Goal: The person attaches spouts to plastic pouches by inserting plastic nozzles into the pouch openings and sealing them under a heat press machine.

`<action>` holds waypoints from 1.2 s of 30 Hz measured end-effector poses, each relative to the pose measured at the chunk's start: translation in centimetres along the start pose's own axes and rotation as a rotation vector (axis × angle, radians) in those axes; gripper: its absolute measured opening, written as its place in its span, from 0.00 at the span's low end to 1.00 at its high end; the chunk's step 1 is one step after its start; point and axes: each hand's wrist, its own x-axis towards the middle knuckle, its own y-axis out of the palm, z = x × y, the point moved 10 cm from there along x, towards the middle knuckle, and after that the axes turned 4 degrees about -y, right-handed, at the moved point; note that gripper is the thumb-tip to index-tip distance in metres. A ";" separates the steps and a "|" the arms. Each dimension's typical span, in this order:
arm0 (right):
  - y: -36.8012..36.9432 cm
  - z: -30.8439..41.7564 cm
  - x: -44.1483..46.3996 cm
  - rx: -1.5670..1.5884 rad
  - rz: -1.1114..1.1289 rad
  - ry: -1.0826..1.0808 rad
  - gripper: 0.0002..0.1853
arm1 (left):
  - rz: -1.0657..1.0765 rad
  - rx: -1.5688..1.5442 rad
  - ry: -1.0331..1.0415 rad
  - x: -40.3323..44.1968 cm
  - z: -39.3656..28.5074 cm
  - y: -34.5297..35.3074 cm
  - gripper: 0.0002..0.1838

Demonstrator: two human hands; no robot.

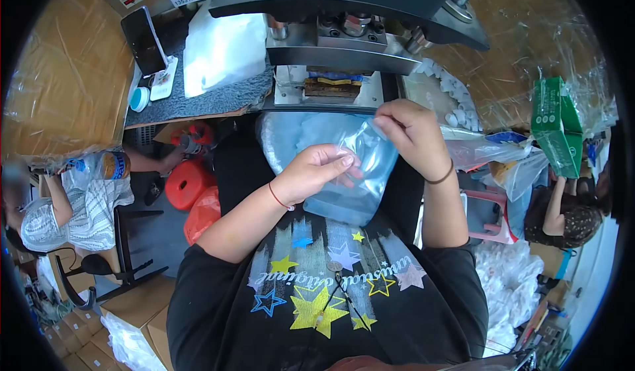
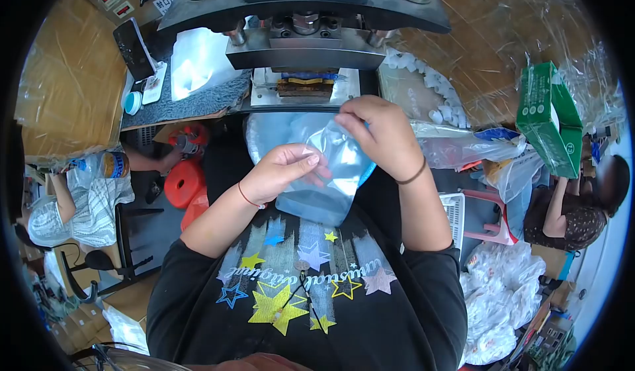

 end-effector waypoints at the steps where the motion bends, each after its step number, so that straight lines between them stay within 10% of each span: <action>1: -0.1 -0.3 0.0 -0.026 0.016 -0.013 0.08 | 0.016 -0.040 -0.028 0.0 0.2 0.1 0.14; 6: -1.5 -2.2 -0.4 0.233 -0.193 0.243 0.08 | -0.044 0.152 0.085 0.5 0.8 -0.6 0.14; 17: 0.8 0.5 -0.2 0.038 0.282 -0.057 0.10 | 0.089 -0.044 -0.114 0.1 1.5 1.3 0.14; 26: -5.2 -12.9 -2.1 -1.041 0.004 0.213 0.24 | -0.129 -0.159 -0.030 0.3 -0.6 -4.9 0.13; 33: -5.2 -14.2 -3.3 -0.659 -0.114 0.290 0.16 | -0.185 -0.203 0.067 1.8 -3.3 -7.6 0.13; 36: -5.3 -14.1 -3.8 -0.685 -0.106 0.342 0.14 | -0.651 0.062 0.324 -0.9 -6.8 -12.6 0.18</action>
